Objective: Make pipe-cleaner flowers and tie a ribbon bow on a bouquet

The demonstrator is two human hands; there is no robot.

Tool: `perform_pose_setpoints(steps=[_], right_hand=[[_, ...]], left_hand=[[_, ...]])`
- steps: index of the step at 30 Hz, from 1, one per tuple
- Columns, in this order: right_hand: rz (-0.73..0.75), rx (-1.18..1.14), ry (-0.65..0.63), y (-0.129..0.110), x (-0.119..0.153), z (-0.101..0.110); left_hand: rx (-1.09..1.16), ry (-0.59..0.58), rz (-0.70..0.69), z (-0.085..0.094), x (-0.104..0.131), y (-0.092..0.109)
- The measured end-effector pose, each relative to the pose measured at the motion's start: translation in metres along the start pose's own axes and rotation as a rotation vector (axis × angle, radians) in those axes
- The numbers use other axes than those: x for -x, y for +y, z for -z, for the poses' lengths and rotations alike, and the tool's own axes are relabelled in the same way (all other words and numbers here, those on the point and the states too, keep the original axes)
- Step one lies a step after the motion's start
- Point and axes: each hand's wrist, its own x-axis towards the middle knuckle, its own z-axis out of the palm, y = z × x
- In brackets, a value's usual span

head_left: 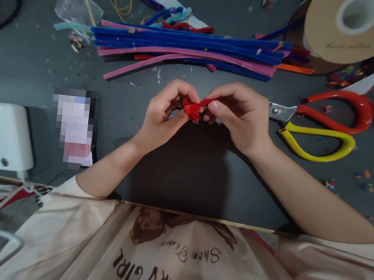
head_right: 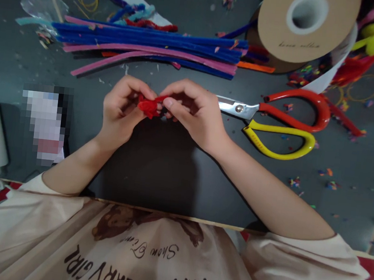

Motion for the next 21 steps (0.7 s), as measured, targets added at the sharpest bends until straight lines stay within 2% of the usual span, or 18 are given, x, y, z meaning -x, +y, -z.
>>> perform_pose_setpoints(steps=[7, 17, 21], right_hand=[[0.044, 0.038, -0.018, 0.000, 0.001, 0.002], [0.070, 0.033, -0.089, -0.001, 0.000, 0.003], [0.086, 0.068, -0.095, 0.001, 0.001, 0.003]], left_hand=[[-0.044, -0.057, -0.090, 0.002, 0.000, 0.002], [0.075, -0.017, -0.053, 0.001, -0.001, -0.006], [0.080, -0.036, -0.073, 0.002, -0.003, -0.008]])
